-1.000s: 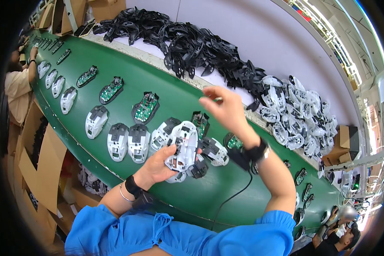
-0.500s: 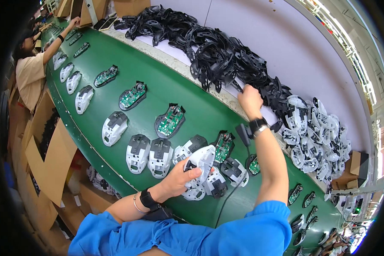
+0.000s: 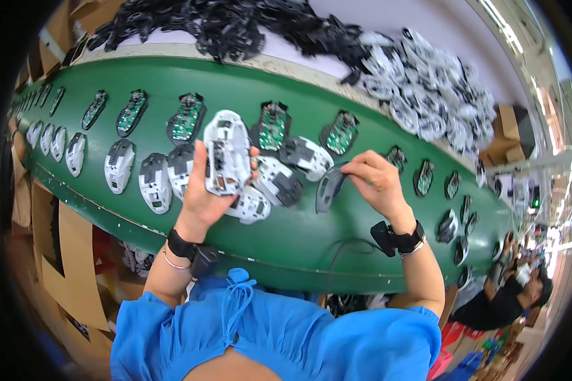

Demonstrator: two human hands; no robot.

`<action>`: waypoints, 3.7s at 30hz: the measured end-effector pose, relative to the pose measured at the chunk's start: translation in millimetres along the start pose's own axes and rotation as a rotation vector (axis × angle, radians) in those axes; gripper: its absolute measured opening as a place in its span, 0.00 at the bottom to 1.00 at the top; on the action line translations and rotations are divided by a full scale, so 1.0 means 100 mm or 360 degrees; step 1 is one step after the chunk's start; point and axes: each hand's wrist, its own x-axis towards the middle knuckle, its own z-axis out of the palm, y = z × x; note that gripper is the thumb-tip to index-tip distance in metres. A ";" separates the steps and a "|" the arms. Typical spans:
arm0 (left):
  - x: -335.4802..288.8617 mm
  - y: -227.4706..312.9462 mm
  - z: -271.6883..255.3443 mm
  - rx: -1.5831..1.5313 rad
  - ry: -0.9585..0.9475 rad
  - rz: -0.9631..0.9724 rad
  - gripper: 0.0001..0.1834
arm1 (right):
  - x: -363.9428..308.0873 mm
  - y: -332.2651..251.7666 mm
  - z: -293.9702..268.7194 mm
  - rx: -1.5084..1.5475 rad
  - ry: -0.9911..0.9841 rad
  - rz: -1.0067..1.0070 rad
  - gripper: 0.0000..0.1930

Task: The person assembles small electronic devices on a green workbench. They pick up white plastic casings and black components, fit them together by hand, and place the completed units in a row on the table. The process is repeated continuously throughout the clip.

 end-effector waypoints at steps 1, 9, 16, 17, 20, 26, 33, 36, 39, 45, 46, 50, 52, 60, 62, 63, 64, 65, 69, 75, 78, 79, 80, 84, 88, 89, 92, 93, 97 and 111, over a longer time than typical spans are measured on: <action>0.00 -0.01 0.03 0.0063 0.0060 0.0022 0.34 | -0.16 -0.01 0.03 -0.0058 -0.0053 -0.0013 0.13; -0.21 -0.23 0.36 0.0324 0.0077 -0.0045 0.34 | -0.67 -0.17 0.24 0.0002 0.0095 0.0675 0.09; -0.33 -0.38 0.38 0.0615 0.0099 -0.0061 0.31 | -0.68 -0.26 0.21 0.0646 -0.0386 0.1382 0.10; -0.35 -0.39 0.42 0.0696 0.0140 -0.0026 0.31 | -0.68 -0.26 0.20 0.0794 -0.0335 0.1377 0.09; -0.40 -0.42 0.55 0.0846 0.0194 0.0083 0.32 | -0.49 -0.50 0.07 0.1383 -0.0041 0.1274 0.05; -0.41 -0.44 0.63 0.0672 0.0147 0.0138 0.29 | -0.02 -1.18 -0.05 0.1741 0.0113 0.0820 0.07; -0.51 -0.29 0.70 0.0927 0.0136 0.0169 0.29 | 0.18 -1.44 0.21 0.1669 0.0213 0.0659 0.09; -0.54 -0.24 0.66 0.1072 0.0128 0.0216 0.31 | 0.23 -1.45 0.26 0.1556 0.0188 0.0686 0.09; -0.55 -0.23 0.59 0.1293 0.0216 0.0253 0.34 | 0.28 -1.52 0.29 0.1483 0.0193 0.0721 0.09; -0.55 -0.26 0.52 0.1841 0.0265 0.0597 0.46 | 0.31 -1.54 0.39 0.1291 0.0265 0.0667 0.07; -0.60 -0.22 0.56 0.1999 0.0269 0.0622 0.47 | 0.32 -1.52 0.40 0.1353 0.0228 0.0706 0.07; -0.57 -0.22 0.47 0.1914 0.0262 0.0658 0.48 | 0.33 -1.56 0.44 0.1439 0.0139 0.0817 0.08; -0.56 -0.26 0.40 0.1566 0.0289 0.0419 0.35 | 0.35 -1.60 0.43 0.1446 0.0058 0.0876 0.09; -0.54 -0.17 0.46 0.0665 0.0173 0.0213 0.24 | 0.59 -1.54 0.43 0.1324 -0.0122 0.0856 0.11; -0.53 -0.12 0.46 0.0888 0.0202 0.0321 0.31 | 0.61 -1.57 0.45 0.1401 -0.0101 0.0851 0.10; -0.53 -0.09 0.45 0.0848 0.0174 0.0305 0.30 | 0.60 -1.58 0.45 0.1410 -0.0100 0.0868 0.10; -0.53 -0.08 0.44 0.0799 0.0145 0.0290 0.30 | 0.58 -1.59 0.44 0.1411 -0.0103 0.0888 0.10; -0.54 -0.06 0.43 0.0750 0.0115 0.0276 0.29 | 0.57 -1.60 0.43 0.1412 -0.0104 0.0908 0.09; -0.57 0.06 0.47 0.1032 0.0180 0.0336 0.30 | 0.56 -1.62 0.40 0.1345 0.0035 0.0861 0.07; -0.60 0.08 0.51 0.1112 0.0200 0.0475 0.29 | 0.46 -1.64 0.46 0.1417 0.0224 0.0691 0.04; -0.61 0.12 0.56 0.0867 0.0209 0.0513 0.29 | 0.45 -1.63 0.42 0.1616 0.0239 0.0654 0.04; -0.62 0.14 0.57 0.0861 0.0199 0.0518 0.29 | 0.46 -1.63 0.42 0.1679 0.0247 0.0644 0.04; -0.63 0.16 0.57 0.0855 0.0190 0.0524 0.30 | 0.46 -1.63 0.42 0.1689 0.0229 0.0638 0.04; -0.61 0.16 0.54 0.1057 0.0160 0.0591 0.30 | 0.52 -1.68 0.43 0.1673 0.0200 0.0623 0.05; -0.61 0.16 0.52 0.1198 0.0226 0.0645 0.33 | 0.55 -1.73 0.44 0.1610 0.0220 0.0673 0.05; -0.61 0.17 0.52 0.1246 0.0239 0.0658 0.33 | 0.57 -1.74 0.43 0.1601 0.0196 0.0686 0.05; -0.61 0.23 0.55 0.1249 0.0248 0.0611 0.33 | 0.62 -1.76 0.40 0.1581 0.0151 0.0728 0.05; -0.61 0.23 0.56 0.1250 0.0245 0.0611 0.32 | 0.62 -1.76 0.39 0.1582 0.0150 0.0745 0.05; -0.62 0.32 0.63 0.1041 0.0200 0.0522 0.31 | 0.62 -1.71 0.38 0.1735 0.0130 0.0720 0.05; -0.65 0.36 0.60 0.1202 0.0182 0.0558 0.30 | 0.55 -1.69 0.49 0.1803 0.0282 0.0594 0.05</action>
